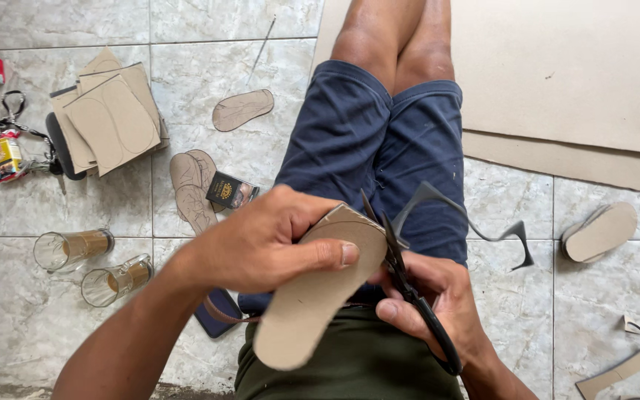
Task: The person sits on the tiled floor and sharpens a pair of scissors on a whetstone, testing the blades on a cloth. They then take sheets of cardboard with traced sole outlines and cut out sandal sole shapes with the scissors, trimming around the drawn lines and setting finished soles aside.
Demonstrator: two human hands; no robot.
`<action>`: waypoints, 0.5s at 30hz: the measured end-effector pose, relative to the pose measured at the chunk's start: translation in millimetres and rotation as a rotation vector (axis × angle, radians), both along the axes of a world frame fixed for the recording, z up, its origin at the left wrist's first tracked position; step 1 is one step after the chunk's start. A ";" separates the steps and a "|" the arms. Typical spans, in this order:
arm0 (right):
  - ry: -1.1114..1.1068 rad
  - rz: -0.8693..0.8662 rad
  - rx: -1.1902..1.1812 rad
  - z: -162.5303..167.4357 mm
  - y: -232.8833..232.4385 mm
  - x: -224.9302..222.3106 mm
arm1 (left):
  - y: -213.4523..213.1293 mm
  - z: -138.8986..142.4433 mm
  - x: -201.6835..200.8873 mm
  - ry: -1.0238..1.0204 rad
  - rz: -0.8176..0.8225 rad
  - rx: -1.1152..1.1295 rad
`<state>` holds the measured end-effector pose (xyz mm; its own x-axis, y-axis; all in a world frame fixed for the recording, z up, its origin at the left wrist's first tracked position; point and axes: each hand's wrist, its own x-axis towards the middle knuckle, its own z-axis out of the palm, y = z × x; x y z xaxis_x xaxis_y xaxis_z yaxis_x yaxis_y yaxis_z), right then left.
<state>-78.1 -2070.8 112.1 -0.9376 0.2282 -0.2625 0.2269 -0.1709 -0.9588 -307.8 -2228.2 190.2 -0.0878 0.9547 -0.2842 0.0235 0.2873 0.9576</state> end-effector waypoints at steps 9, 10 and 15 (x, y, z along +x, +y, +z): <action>0.003 -0.169 -0.029 1.7 -7.5 0.0 | 6.3 -37.7 79.3 0.268 0.561 0.359; -0.016 -0.166 -0.020 3.6 -9.7 -1.5 | 2.9 -44.2 89.9 0.115 0.678 0.221; 0.084 -0.159 0.035 6.5 -12.5 -15.1 | 2.9 -47.8 99.3 -0.228 0.868 0.012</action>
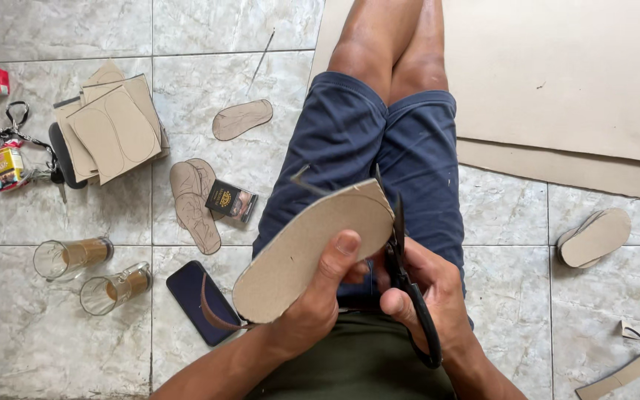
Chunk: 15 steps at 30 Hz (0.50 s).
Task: The person sits on the tiled floor and sharpens a pair of scissors on a whetstone, testing the blades on a cloth. They then take sheets of cardboard with traced sole outlines and cut out sandal sole shapes with the scissors, trimming around the drawn lines and setting finished soles aside.
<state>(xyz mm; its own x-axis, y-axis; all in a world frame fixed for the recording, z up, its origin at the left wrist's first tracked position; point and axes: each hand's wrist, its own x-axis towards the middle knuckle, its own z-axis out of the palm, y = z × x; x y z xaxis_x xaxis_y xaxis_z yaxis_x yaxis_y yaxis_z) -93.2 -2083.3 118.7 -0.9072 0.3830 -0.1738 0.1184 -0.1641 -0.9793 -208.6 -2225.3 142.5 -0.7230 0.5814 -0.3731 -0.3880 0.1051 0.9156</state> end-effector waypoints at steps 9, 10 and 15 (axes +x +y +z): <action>-0.077 0.001 -0.051 -5.9 1.1 8.4 | -4.8 6.6 -13.3 0.057 0.015 0.000; -0.075 0.005 -0.054 -6.4 1.9 8.4 | -6.7 5.6 -15.1 0.042 -0.014 -0.016; 0.042 0.042 -0.040 -5.2 2.8 8.0 | -10.8 13.2 -22.2 0.086 -0.114 -0.059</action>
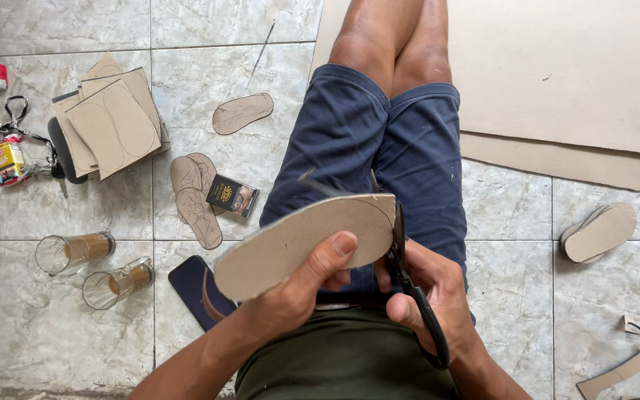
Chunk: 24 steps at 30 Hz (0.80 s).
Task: The person sits on the tiled floor and sharpens a pair of scissors on a whetstone, testing the blades on a cloth. They then take sheets of cardboard with traced sole outlines and cut out sandal sole shapes with the scissors, trimming around the drawn lines and setting finished soles aside.
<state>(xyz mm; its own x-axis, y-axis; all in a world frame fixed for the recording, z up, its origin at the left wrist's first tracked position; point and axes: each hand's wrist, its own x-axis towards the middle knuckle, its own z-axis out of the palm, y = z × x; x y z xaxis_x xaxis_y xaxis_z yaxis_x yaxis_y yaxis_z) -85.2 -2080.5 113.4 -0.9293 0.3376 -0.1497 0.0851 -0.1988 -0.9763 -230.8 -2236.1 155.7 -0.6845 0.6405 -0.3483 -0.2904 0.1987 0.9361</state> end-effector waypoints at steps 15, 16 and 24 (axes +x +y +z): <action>-0.101 0.047 0.011 1.5 2.9 3.8 | -5.9 8.5 -30.1 -0.076 -0.146 -0.025; -0.105 0.053 0.004 2.8 3.1 4.0 | -6.2 8.9 -32.0 -0.068 -0.179 -0.025; -0.146 0.094 0.061 6.1 7.9 1.9 | -5.8 15.6 -44.4 -0.084 -0.304 0.014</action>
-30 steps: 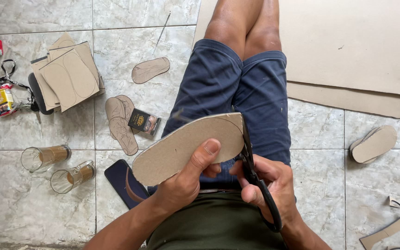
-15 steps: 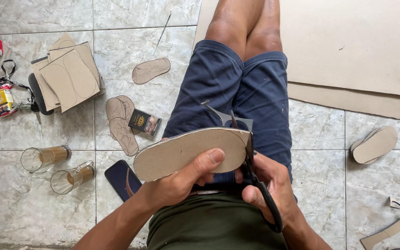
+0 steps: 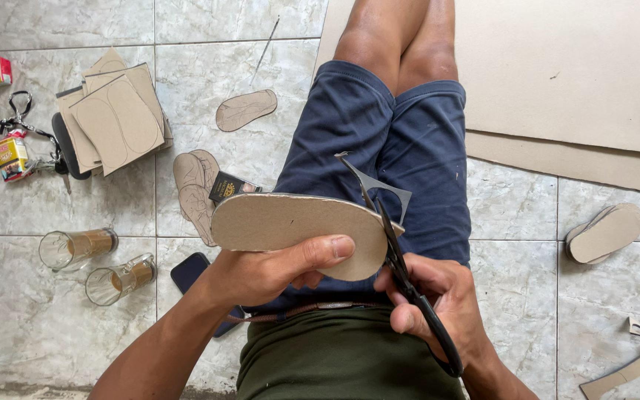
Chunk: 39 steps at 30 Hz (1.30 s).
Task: The person sits on the tiled floor and sharpens a pair of scissors on a whetstone, testing the blades on a cloth. They then take sheets of cardboard with traced sole outlines and cut out sandal sole shapes with the scissors, trimming around the drawn lines and setting finished soles aside.
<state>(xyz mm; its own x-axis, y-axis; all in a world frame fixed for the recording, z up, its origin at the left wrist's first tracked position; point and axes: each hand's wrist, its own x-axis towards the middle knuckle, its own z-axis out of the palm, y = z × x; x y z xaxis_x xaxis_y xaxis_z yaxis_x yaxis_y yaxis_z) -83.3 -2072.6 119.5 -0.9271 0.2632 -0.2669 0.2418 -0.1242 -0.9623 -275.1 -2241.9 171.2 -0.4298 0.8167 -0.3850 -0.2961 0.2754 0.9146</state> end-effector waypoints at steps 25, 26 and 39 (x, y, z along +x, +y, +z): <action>-0.019 0.102 0.230 0.4 15.5 14.1 | 0.4 6.0 -19.9 0.018 -0.096 -0.130; -0.015 0.108 0.242 0.8 16.1 14.7 | 0.2 5.2 -20.0 0.011 -0.102 -0.129; -0.040 0.119 0.313 -0.9 20.4 18.7 | -2.5 -2.4 -21.0 -0.106 -0.116 -0.092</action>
